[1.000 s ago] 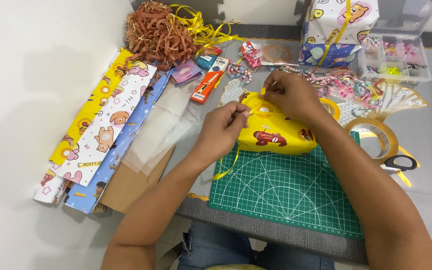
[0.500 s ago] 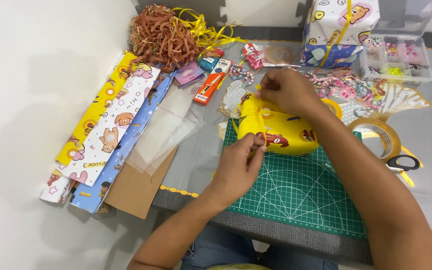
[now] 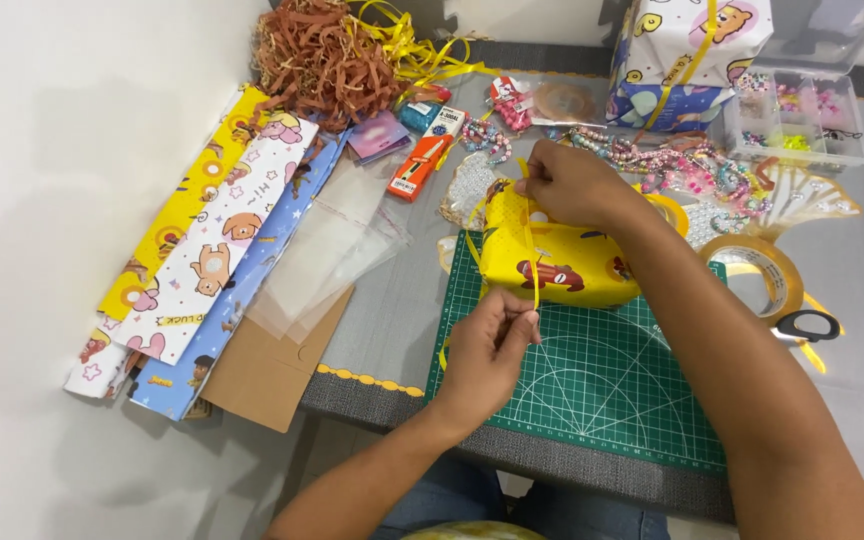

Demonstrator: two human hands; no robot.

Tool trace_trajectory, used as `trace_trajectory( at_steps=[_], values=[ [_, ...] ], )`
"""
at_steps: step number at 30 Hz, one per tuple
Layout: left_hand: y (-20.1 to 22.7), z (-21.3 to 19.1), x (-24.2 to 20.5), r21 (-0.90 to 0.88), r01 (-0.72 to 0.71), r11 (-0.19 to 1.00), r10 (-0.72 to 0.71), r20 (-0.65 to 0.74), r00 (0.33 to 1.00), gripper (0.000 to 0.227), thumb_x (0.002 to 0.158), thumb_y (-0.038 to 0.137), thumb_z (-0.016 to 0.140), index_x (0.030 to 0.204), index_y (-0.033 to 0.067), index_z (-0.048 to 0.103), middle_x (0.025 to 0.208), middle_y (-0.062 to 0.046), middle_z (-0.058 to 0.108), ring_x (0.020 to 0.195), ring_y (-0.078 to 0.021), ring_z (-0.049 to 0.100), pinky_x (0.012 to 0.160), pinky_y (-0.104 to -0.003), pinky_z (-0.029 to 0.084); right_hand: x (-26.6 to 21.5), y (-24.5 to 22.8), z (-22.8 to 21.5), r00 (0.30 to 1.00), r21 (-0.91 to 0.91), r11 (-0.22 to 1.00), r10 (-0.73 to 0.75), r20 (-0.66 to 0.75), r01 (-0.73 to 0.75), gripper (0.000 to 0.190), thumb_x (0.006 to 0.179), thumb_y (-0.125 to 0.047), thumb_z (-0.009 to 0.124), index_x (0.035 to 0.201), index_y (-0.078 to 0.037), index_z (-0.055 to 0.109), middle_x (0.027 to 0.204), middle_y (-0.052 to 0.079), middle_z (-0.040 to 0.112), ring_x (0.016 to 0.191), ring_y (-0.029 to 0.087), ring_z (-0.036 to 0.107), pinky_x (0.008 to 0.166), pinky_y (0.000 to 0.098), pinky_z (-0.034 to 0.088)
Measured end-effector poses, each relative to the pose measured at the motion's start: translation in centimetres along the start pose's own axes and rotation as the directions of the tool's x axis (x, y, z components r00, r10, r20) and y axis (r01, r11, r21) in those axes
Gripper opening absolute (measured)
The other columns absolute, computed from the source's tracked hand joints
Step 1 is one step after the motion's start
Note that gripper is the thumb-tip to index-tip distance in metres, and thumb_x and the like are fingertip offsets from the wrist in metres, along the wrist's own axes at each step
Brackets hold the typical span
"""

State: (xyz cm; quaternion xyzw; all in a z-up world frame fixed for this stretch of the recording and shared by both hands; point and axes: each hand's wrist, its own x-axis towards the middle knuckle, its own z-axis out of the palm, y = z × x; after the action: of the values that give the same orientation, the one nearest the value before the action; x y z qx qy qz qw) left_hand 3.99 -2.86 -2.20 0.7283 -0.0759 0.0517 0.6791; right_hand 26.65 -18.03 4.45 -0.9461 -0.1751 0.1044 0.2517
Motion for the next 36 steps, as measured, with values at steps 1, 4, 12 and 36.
trace_trajectory(
  at_steps=[1, 4, 12, 36],
  values=[
    [-1.0, 0.4, -0.4, -0.003, 0.0, 1.0, 0.0, -0.003, 1.0, 0.007, 0.119, 0.004, 0.062, 0.118, 0.0051, 0.068, 0.087, -0.01, 0.075, 0.069, -0.0112, 0.066, 0.065, -0.026, 0.054, -0.2, -0.3, -0.5, 1.0, -0.003, 1.0, -0.001, 0.002, 0.001, 0.026, 0.107, -0.03, 0.074, 0.121, -0.009, 0.081, 0.105, 0.019, 0.083, 0.111, 0.046, 0.082, 0.097, 0.0574, 0.061],
    [-2.9, 1.2, -1.2, -0.346, 0.166, 0.923, -0.169, 0.022, 0.985, 0.008, 0.12, 0.003, 0.063, 0.124, 0.0006, 0.069, 0.085, -0.01, 0.076, 0.063, -0.0043, 0.055, 0.06, -0.019, 0.046, -1.4, -2.2, -2.2, 0.992, 0.035, 0.999, 0.023, 0.121, -0.028, 0.032, 0.111, -0.031, 0.068, 0.128, -0.005, 0.076, 0.113, 0.024, 0.081, 0.119, 0.048, 0.079, 0.102, 0.0579, 0.058],
    [-3.3, 1.0, -0.4, -0.607, 0.492, 0.624, -0.478, 0.201, 0.855, 0.044, 0.123, 0.011, 0.058, 0.16, -0.0025, 0.039, 0.089, -0.008, 0.071, 0.055, -0.0033, 0.048, 0.054, -0.019, 0.039, -3.4, -5.4, -6.1, 0.886, 0.138, 0.978, 0.08, 0.456, -0.159, 0.05, 0.119, -0.031, 0.058, 0.164, -0.009, 0.063, 0.124, 0.027, 0.083, 0.112, 0.043, 0.081, 0.109, 0.0521, 0.055],
    [1.0, 2.0, 2.8, -0.398, 0.15, 0.905, -0.114, 0.115, 0.987, 0.074, 0.116, 0.013, 0.073, 0.175, -0.0032, 0.03, 0.091, -0.011, 0.08, 0.058, -0.0024, 0.055, 0.057, -0.016, 0.044, -6.5, 5.1, -5.9, 0.96, 0.579, 0.767, -0.246, -0.132, 0.276, 0.01, 0.123, -0.016, 0.063, 0.122, -0.006, 0.064, 0.084, 0.013, 0.07, 0.077, 0.024, 0.069, 0.076, 0.0353, 0.057]
  ],
)
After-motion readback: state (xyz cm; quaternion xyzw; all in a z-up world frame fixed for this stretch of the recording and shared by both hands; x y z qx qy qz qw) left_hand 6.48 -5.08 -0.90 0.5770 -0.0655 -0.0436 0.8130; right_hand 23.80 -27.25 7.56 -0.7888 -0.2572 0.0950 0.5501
